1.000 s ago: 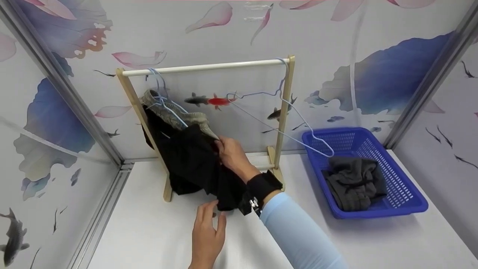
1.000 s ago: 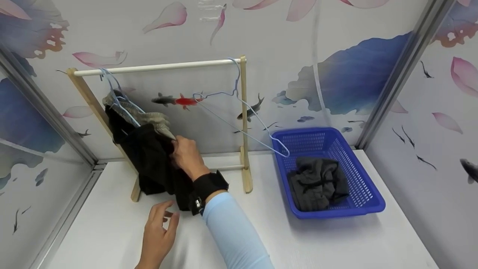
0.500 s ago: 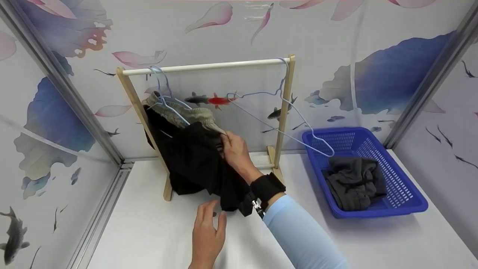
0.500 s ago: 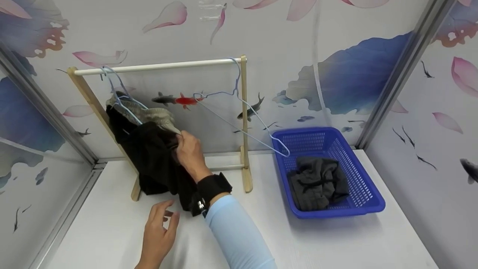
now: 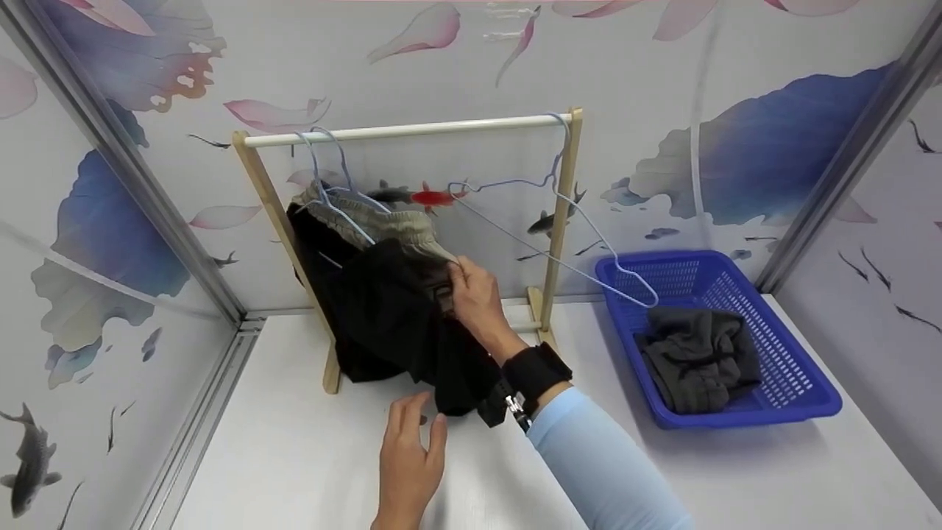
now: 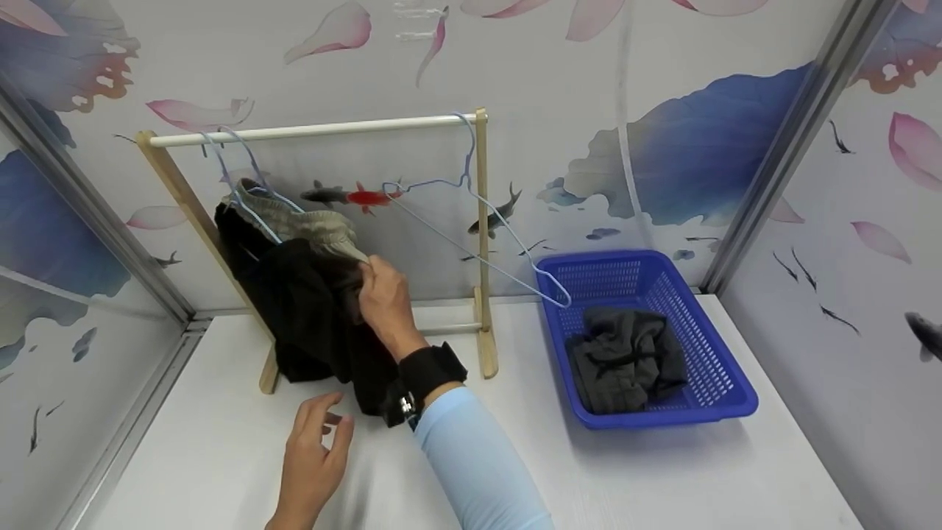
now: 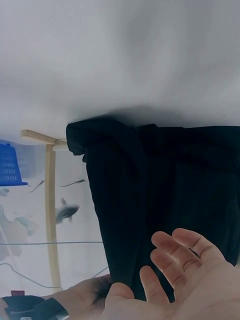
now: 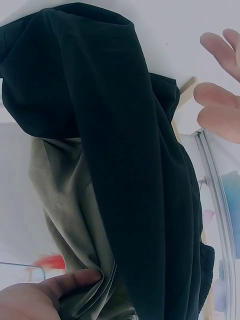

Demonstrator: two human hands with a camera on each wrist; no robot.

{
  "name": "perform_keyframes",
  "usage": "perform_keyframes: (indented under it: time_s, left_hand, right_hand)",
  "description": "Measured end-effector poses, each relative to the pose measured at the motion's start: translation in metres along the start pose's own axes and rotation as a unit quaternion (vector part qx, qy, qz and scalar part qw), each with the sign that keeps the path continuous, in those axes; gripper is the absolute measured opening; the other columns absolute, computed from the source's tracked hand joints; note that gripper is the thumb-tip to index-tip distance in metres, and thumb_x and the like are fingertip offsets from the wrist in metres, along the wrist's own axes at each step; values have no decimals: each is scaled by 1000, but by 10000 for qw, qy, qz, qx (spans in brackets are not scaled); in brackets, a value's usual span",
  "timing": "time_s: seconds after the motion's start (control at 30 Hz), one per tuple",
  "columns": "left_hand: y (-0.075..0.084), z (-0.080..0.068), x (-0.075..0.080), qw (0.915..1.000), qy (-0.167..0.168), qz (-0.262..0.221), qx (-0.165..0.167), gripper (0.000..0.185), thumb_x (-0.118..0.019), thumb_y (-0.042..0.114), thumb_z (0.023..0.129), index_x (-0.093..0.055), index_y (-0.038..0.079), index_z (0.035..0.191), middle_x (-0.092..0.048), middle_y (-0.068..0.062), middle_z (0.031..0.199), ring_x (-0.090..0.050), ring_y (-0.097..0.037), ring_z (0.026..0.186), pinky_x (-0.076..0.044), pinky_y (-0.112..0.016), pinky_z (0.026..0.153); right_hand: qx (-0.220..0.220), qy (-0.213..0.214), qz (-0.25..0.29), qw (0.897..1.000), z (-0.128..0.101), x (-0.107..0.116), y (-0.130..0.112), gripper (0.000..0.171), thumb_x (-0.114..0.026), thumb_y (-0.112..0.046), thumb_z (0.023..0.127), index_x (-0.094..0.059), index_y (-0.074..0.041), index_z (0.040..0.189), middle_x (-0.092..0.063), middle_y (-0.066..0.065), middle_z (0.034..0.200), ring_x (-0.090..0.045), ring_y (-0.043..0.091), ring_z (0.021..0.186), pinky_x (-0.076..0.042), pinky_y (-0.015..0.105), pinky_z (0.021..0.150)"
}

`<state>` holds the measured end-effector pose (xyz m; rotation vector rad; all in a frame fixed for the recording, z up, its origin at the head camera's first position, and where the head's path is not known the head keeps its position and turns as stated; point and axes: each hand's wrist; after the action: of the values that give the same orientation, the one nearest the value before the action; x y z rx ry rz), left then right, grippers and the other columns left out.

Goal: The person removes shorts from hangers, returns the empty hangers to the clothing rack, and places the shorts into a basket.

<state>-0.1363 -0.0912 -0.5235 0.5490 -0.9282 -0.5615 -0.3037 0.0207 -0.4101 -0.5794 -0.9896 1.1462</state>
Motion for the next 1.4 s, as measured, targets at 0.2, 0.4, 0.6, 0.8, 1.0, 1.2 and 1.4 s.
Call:
perform_keyframes:
  time_s: [0.2,0.4,0.6,0.8,1.0,1.2,1.4]
  left_hand:
    - [1,0,0,10000,-38,-12,45,26,-68,12,100,-66,2,124,-60,-6,118,-62,-21,95,-56,-34,79]
    - [0,-1,-2,9999,65,0,-77,27,-69,12,99,-66,4,124,-60,-5,118,-64,-20,94,-56,-34,77]
    - [-1,-2,-2,9998,137,-13,-168,28,-69,13,99,-66,4,125,-60,-5,117,-63,-20,93,-55,-33,75]
    - [-1,-3,-3,10000,70,3,-65,28,-69,15,99,-66,3,124,-61,-6,117,-63,-19,93,-55,-34,75]
    - [0,-4,-3,10000,-1,-98,-16,27,-68,15,100,-66,3,124,-60,-7,117,-61,-16,94,-55,-33,76]
    - [1,-5,-4,9999,-16,-117,-56,28,-68,15,100,-66,3,126,-61,-8,116,-61,-18,94,-55,-34,76]
    - [3,-6,-4,9999,-13,-120,-59,28,-69,13,99,-66,5,126,-61,-7,114,-58,-11,91,-54,-33,74]
  right_hand:
    - [-85,12,146,9999,-1,4,0,34,-51,-14,109,-39,-12,77,-36,-3,68,-41,15,62,-34,29,66]
    - [13,21,234,9997,-2,8,2,33,-49,-14,110,-42,-9,78,-37,-4,67,-42,13,59,-34,28,64]
    - [241,318,46,9992,-5,12,6,30,-52,-13,108,-49,-3,80,-35,-4,70,-41,19,67,-33,31,66]
    - [330,536,-59,9980,-7,17,12,30,-53,-12,107,-49,-2,79,-33,-4,69,-39,21,67,-32,33,65]
    - [193,642,-65,9977,-11,25,15,32,-53,-12,107,-46,-5,77,-32,-5,68,-35,19,64,-29,32,63]
    - [272,832,-67,9961,-15,34,16,31,-53,-11,107,-49,-3,77,-33,-5,68,-37,18,65,-30,32,63]
    - [303,973,-43,9948,-20,44,20,29,-54,-9,106,-52,0,79,-35,-5,69,-37,18,65,-30,32,63]
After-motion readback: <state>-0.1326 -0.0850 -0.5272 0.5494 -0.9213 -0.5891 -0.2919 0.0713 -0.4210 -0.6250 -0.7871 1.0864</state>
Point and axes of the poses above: each hand's wrist, its own z-axis towards the middle knuckle, its own x-axis out of the back of the hand, y = z × x
